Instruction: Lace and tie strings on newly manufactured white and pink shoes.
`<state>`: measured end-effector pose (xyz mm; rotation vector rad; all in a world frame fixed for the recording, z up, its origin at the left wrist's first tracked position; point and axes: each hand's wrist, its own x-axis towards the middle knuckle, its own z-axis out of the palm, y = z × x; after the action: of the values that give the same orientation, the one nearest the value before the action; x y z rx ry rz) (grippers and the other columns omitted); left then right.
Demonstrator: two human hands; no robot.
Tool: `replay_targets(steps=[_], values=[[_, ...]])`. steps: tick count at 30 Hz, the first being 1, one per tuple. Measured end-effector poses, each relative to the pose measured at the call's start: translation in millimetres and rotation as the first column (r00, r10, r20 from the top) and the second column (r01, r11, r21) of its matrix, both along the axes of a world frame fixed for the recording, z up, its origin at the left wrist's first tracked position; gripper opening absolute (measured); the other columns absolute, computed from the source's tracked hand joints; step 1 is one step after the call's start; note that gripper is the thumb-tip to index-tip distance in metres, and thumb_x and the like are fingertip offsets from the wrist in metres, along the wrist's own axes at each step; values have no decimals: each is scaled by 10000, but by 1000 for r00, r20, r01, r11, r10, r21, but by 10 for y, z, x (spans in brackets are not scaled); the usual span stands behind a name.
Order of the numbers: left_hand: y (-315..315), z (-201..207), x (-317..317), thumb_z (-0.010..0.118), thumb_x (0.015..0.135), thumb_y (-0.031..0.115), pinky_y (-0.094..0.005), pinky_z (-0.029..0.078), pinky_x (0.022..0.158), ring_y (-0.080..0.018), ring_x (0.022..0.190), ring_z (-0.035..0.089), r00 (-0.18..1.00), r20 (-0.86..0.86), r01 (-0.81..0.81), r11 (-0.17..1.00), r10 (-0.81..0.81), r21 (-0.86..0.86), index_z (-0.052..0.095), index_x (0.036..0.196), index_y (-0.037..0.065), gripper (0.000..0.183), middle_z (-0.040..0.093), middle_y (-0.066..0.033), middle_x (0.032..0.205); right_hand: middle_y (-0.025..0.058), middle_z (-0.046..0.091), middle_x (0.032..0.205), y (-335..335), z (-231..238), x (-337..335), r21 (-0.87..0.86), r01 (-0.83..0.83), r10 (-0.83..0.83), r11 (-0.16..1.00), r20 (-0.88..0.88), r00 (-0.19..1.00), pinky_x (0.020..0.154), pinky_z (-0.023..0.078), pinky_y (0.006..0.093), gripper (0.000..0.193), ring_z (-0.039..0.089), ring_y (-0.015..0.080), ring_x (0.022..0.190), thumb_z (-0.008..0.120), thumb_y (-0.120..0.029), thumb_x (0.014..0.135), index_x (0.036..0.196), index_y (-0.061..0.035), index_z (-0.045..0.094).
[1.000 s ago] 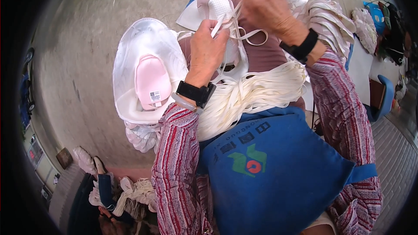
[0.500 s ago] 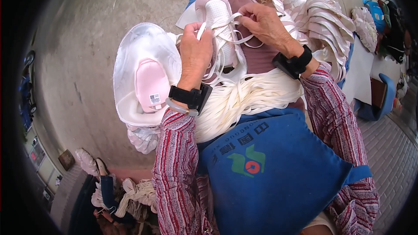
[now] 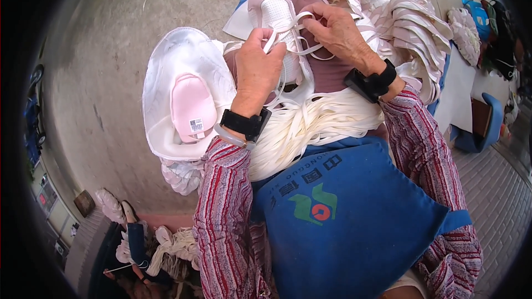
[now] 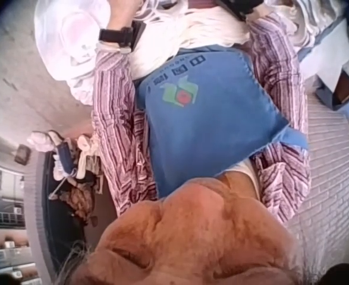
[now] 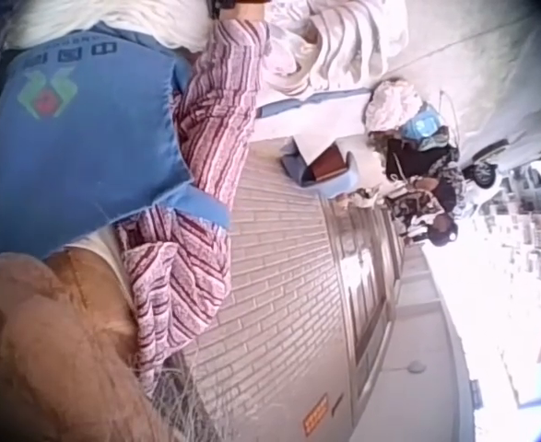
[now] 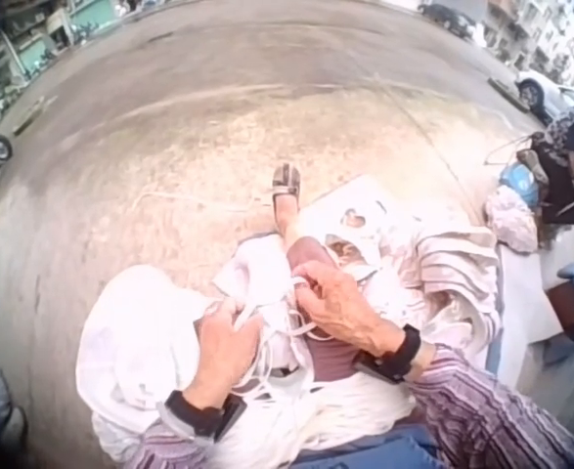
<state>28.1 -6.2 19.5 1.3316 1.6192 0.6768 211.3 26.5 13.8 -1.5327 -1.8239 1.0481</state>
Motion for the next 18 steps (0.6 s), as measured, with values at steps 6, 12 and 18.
replay_targets(steps=[6, 12, 18], values=[[21, -89, -2, 652, 797, 169, -345, 492, 699, -291, 753, 647, 972, -227, 115, 970, -65, 213, 610, 995, -11, 271, 660, -183, 853, 36, 625, 728, -2, -57, -8, 23, 13, -12, 1000, -22, 1000, 531, 467, 227, 213, 574, 87, 579, 580, -167, 882, 1034, -26, 630], [34, -113, 30, 588, 835, 171, -453, 462, 752, -397, 835, 597, 947, -307, 182, 951, -101, 250, 602, 980, -12, 234, 610, -210, 881, 32, 631, 747, -15, -99, 7, 38, 41, -40, 998, -37, 999, 535, 465, 222, 206, 572, 89, 576, 578, -165, 880, 1027, -31, 631], [170, -90, -76, 488, 903, 202, -370, 412, 630, -270, 703, 530, 989, -92, 100, 980, -117, -172, 569, 979, -24, 253, 564, -139, 786, 27, 621, 746, -54, -51, 6, 22, 28, -27, 999, -33, 999, 549, 468, 220, 201, 576, 89, 599, 554, -144, 883, 1033, -33, 629]])
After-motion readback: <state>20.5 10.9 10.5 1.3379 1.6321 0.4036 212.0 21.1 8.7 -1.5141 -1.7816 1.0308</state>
